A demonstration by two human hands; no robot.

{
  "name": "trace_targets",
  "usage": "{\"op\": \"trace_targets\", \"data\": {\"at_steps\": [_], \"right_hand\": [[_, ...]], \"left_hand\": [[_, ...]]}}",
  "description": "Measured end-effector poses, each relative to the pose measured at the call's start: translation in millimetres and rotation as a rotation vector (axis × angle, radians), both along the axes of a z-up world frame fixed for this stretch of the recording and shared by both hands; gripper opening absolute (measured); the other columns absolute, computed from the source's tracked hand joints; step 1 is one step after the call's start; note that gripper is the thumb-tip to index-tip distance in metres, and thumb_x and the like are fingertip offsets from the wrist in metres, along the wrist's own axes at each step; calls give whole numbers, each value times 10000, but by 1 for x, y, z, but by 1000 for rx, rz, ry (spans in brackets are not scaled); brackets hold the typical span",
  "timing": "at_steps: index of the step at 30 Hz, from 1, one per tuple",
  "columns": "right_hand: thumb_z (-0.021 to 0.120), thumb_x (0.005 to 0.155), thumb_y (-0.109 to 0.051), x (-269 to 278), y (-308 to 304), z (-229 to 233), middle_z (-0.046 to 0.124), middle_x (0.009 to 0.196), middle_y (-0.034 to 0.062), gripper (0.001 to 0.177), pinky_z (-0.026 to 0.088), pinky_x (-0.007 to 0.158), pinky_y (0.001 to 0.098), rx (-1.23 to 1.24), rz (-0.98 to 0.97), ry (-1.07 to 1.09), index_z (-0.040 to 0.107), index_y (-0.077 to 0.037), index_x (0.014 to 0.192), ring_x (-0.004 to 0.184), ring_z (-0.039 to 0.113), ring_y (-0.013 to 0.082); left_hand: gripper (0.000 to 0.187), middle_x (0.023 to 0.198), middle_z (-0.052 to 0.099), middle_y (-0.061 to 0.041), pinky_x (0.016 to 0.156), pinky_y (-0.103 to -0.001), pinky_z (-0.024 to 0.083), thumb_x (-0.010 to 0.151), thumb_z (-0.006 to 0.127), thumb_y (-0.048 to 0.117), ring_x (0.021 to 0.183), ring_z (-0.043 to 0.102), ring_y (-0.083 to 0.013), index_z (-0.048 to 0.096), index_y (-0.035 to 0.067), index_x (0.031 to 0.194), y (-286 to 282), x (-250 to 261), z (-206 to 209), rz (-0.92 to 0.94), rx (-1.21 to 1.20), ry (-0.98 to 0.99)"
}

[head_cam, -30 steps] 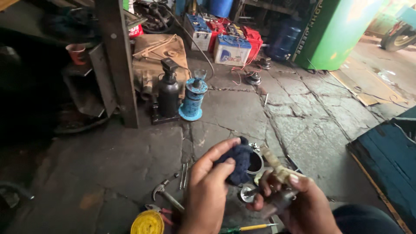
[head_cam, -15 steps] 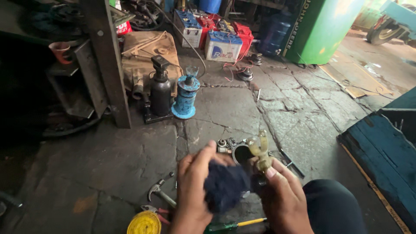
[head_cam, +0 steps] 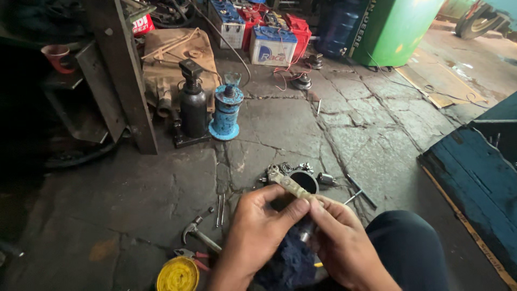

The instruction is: The person wipes small plastic and metal mechanical components with a cloth and assembles them by hand, occasionally using a screwdriver to align pieces.

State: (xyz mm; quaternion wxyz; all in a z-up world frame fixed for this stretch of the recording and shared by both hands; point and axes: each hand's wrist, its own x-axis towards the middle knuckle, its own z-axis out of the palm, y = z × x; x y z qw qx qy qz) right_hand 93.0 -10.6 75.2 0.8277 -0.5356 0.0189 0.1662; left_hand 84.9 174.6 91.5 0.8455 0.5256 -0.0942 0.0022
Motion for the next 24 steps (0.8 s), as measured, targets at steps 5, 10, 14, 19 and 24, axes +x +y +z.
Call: {"op": "trace_targets", "data": {"at_steps": [5, 10, 14, 19, 24], "right_hand": [[769, 781, -45, -11, 15, 34, 732, 1162, 98, 545, 531, 937, 345, -95, 59, -201, 612, 64, 1291, 1049, 683, 166], [731, 818, -19, -19, 14, 44, 753, 1137, 136, 510, 540, 913, 324, -291, -111, -312, 633, 79, 1309, 1038, 703, 184], [679, 944, 5, -16, -2, 39, 660, 921, 89, 415, 417, 576, 248, -265, -238, -512, 557, 24, 1340, 714, 546, 110], [694, 849, 8, -15, -19, 43, 567, 760, 33, 278, 327, 486, 245, -313, -169, -423, 504, -6, 1051, 589, 450, 72], [715, 879, -7, -19, -16, 47, 585, 733, 52, 258, 348, 490, 241, -242, 19, -330, 527, 7, 1055, 583, 458, 77]], "left_hand": [[231, 950, 768, -39, 792, -277, 543, 925, 740, 144, 865, 680, -120, 730, -41, 1062, -9, 3, -25, 30, -251, 55], [680, 1266, 677, -157, 853, -344, 575, 860, 836, 205, 1013, 707, -197, 453, 177, 1421, -21, 18, -49, -6, -676, -64], [866, 1279, 589, -214, 969, -358, 571, 838, 874, 199, 1137, 671, -196, 330, 116, 1507, 2, 29, -36, -75, -593, -302], [476, 919, 740, -221, 622, -301, 475, 863, 859, 87, 745, 601, -174, 707, -27, 1300, 40, 2, 9, 44, 219, 176], [303, 866, 796, -58, 675, -229, 573, 856, 773, 153, 743, 702, -72, 776, -7, 1113, 14, -17, 24, -153, 306, 155]]}}
